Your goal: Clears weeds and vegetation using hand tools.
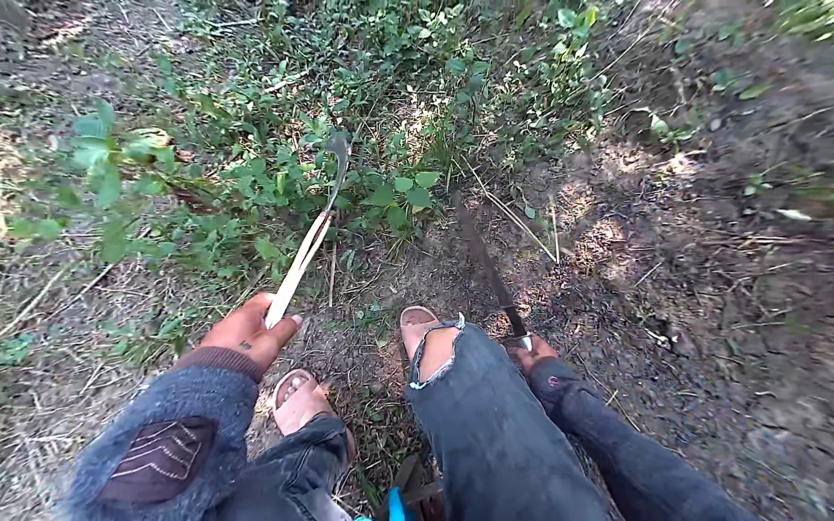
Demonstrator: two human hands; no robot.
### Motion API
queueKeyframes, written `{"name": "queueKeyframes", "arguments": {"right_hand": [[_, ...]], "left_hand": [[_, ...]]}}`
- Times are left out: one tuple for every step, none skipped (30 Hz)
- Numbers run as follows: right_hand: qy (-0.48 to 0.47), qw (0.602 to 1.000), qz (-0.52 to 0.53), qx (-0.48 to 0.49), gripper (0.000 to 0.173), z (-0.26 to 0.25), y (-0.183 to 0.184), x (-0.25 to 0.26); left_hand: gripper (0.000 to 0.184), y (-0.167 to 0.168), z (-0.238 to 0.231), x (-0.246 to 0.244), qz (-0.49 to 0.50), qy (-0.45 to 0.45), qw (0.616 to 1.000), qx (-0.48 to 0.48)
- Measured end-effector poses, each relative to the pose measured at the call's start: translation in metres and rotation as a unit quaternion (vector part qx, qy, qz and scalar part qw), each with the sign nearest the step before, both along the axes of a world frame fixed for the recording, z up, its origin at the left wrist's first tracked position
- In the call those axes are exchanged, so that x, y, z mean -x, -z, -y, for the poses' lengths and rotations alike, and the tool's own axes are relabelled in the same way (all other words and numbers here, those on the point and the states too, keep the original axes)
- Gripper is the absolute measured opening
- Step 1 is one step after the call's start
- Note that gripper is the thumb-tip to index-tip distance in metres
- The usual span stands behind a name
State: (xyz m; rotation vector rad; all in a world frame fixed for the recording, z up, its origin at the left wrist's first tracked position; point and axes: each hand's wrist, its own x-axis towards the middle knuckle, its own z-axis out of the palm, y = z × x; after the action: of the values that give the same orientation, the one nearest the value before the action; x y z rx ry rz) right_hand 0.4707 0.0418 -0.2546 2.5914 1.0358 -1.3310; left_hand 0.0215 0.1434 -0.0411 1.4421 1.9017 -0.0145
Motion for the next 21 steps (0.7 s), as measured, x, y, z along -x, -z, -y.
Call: {"name": "queueKeyframes", "arguments": {"right_hand": [[0.011,1.000,0.019,-0.016,0.055,0.005,-0.009,-0.012],[0.026,0.998,0.039,-0.034,0.055,0.009,-0.017,-0.024],[0.044,0.996,0.056,-0.058,0.054,0.011,-0.027,-0.035],[0.064,0.992,0.067,-0.091,0.053,0.009,-0.036,-0.046],[0.087,0.986,0.075,-0.122,0.054,0.003,-0.050,-0.055],[0.112,0.979,0.078,-0.154,0.055,-0.007,-0.066,-0.063],[0.138,0.970,0.079,-0.186,0.057,-0.019,-0.083,-0.069],[0.168,0.957,0.079,-0.225,0.059,-0.034,-0.099,-0.075],[0.202,0.939,0.075,-0.269,0.059,-0.050,-0.113,-0.080],[0.233,0.917,0.068,-0.317,0.060,-0.067,-0.125,-0.084],[0.260,0.892,0.059,-0.364,0.061,-0.085,-0.133,-0.091],[0.288,0.865,0.046,-0.408,0.062,-0.104,-0.140,-0.097],[0.315,0.835,0.027,-0.450,0.062,-0.127,-0.142,-0.104],[0.347,0.806,0.000,-0.480,0.062,-0.151,-0.144,-0.109],[0.376,0.779,-0.028,-0.500,0.060,-0.174,-0.143,-0.111],[0.399,0.763,-0.045,-0.507,0.056,-0.193,-0.139,-0.108],[0.403,0.768,-0.034,-0.497,0.056,-0.206,-0.129,-0.099],[0.384,0.796,0.002,-0.469,0.057,-0.211,-0.109,-0.089],[0.340,0.837,0.049,-0.426,0.057,-0.208,-0.079,-0.080],[0.264,0.891,0.083,-0.360,0.057,-0.196,-0.045,-0.070],[0.153,0.948,0.098,-0.260,0.053,-0.179,-0.014,-0.066]], "left_hand": [[0.031,0.001,0.000,0.000,0.002,-0.004,1.000,-0.002],[0.031,0.002,0.000,0.001,0.004,-0.005,1.000,-0.005],[0.031,0.003,0.000,0.001,0.008,-0.005,1.000,-0.007],[0.030,0.004,0.001,0.000,0.011,-0.003,1.000,-0.011],[0.029,0.004,0.001,-0.001,0.014,-0.003,1.000,-0.015],[0.030,0.003,0.002,-0.003,0.013,-0.001,1.000,-0.016],[0.030,0.002,0.002,-0.005,0.010,0.004,1.000,-0.015],[0.030,0.001,0.002,-0.006,0.004,0.010,1.000,-0.014],[0.031,0.001,0.002,-0.007,0.000,0.015,1.000,-0.013],[0.031,0.002,0.002,-0.007,-0.003,0.019,1.000,-0.012],[0.031,0.003,0.002,-0.007,-0.006,0.021,1.000,-0.010],[0.032,0.003,0.003,-0.006,-0.005,0.023,1.000,-0.010],[0.032,0.003,0.003,-0.006,-0.005,0.024,1.000,-0.008],[0.033,0.004,0.003,-0.006,-0.005,0.024,1.000,-0.006],[0.033,0.004,0.003,-0.006,-0.005,0.023,1.000,-0.004],[0.032,0.004,0.003,-0.006,-0.006,0.022,1.000,-0.003],[0.032,0.005,0.003,-0.005,-0.007,0.021,1.000,-0.002],[0.032,0.007,0.003,-0.003,-0.007,0.022,1.000,-0.003],[0.032,0.008,0.002,-0.002,-0.006,0.022,1.000,-0.004],[0.032,0.008,0.001,0.000,-0.007,0.022,1.000,-0.004],[0.032,0.008,0.001,-0.001,-0.009,0.019,1.000,-0.002]]}}
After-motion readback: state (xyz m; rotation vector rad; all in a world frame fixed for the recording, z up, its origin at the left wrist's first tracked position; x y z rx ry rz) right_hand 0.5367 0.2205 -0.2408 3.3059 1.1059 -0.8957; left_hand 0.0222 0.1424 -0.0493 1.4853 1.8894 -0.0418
